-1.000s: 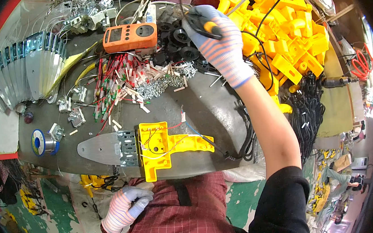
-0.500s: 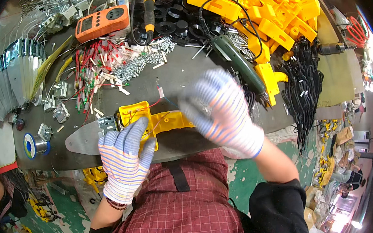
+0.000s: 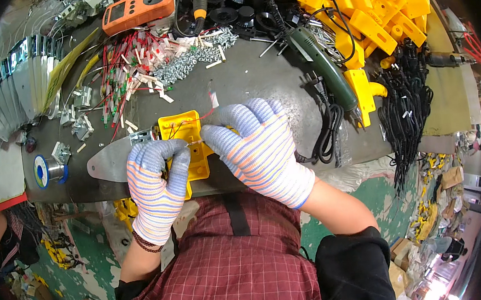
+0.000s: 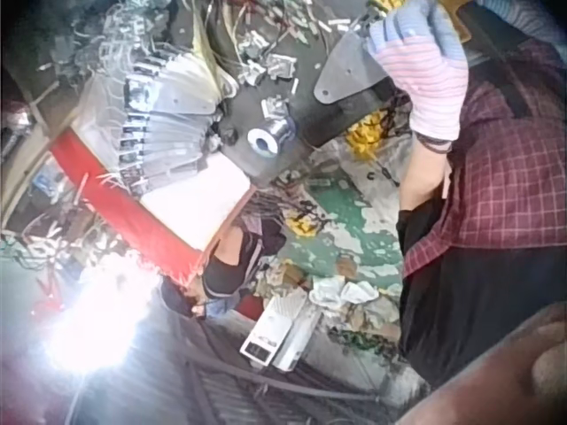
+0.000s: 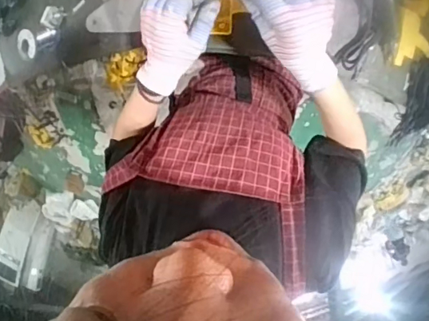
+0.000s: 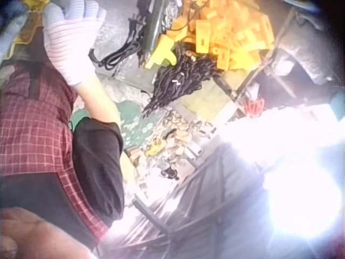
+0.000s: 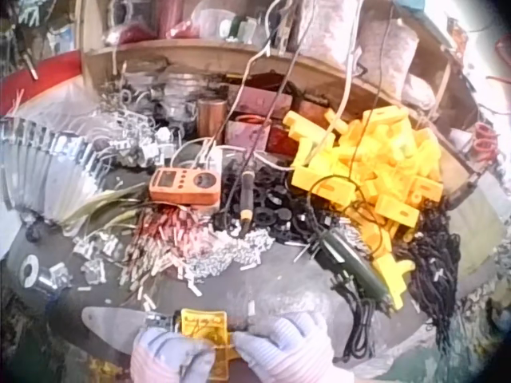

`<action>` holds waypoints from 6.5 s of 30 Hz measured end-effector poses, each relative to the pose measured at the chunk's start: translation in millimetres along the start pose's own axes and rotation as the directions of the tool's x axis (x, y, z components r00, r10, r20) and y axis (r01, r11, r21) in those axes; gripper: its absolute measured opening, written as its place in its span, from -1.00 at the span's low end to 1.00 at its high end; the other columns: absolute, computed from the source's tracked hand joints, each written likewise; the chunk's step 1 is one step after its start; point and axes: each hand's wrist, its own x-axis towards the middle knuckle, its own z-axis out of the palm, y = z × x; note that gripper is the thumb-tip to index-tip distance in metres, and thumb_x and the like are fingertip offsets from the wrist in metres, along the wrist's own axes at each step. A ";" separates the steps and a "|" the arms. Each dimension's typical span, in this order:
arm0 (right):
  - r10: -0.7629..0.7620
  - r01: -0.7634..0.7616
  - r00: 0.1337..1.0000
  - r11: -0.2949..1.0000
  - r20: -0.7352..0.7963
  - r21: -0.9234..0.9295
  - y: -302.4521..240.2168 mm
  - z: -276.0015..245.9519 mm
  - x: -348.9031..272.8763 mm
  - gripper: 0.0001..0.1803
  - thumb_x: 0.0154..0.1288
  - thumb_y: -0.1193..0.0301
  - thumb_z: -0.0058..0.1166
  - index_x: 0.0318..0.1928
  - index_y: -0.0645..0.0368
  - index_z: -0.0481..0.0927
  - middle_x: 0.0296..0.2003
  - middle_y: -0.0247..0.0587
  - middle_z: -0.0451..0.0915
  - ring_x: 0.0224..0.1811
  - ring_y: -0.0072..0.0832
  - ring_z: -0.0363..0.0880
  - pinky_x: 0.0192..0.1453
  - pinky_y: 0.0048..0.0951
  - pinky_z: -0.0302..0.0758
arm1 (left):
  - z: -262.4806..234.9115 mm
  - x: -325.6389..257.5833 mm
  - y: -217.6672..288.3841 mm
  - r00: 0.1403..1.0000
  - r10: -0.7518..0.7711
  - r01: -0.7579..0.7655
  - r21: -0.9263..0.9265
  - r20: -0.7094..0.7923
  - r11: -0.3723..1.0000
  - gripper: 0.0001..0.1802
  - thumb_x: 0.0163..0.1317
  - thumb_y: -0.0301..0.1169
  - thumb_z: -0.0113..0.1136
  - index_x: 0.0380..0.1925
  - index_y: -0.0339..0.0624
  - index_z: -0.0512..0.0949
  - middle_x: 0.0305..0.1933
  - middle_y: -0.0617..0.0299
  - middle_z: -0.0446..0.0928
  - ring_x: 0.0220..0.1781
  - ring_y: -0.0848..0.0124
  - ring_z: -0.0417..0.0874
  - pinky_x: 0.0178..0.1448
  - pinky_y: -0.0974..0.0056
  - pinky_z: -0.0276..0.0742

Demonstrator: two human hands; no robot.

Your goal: Assemble internal components and wiring of a yellow handheld electronic tool using a screwdriver and soldering iron.

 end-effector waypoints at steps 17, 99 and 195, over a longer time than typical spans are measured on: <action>0.154 -0.178 0.970 0.976 0.186 0.123 -5.1 -12.9 -0.1 -0.79 0.16 0.34 0.25 -0.18 0.06 0.62 -0.43 -0.18 0.59 -0.38 -0.16 0.57 -0.26 -0.21 0.49 | 2.6 -1.2 -3.9 1.000 0.001 -0.002 -0.071 -0.018 0.998 -0.82 0.04 -0.47 0.35 -0.33 -0.07 0.57 -0.29 0.25 0.62 -0.24 0.14 0.59 -0.07 0.08 0.39; 0.502 -0.515 0.855 0.850 -0.129 -0.108 4.3 8.9 -72.7 -0.33 0.04 0.43 0.18 0.25 0.13 0.43 0.03 -0.05 0.49 0.13 -0.05 0.41 0.25 -0.07 0.28 | 23.0 -7.5 10.0 0.994 0.111 -0.106 0.307 0.001 0.946 -0.67 0.15 -0.32 0.29 -0.04 0.02 0.64 -0.08 0.31 0.57 -0.11 0.27 0.50 0.05 0.10 0.32; 0.329 -0.359 0.840 -0.263 0.433 0.896 -44.8 -60.5 5.4 -0.54 0.49 0.36 -0.02 0.30 0.19 0.27 -0.16 0.07 0.63 -0.36 -0.33 0.69 -0.24 -0.37 0.65 | -50.6 -13.7 60.0 0.879 0.436 -0.430 0.077 -0.192 0.900 -0.80 -0.05 -0.29 0.37 -0.34 0.11 0.68 -0.07 0.31 0.53 0.00 0.28 0.52 -0.01 0.13 0.56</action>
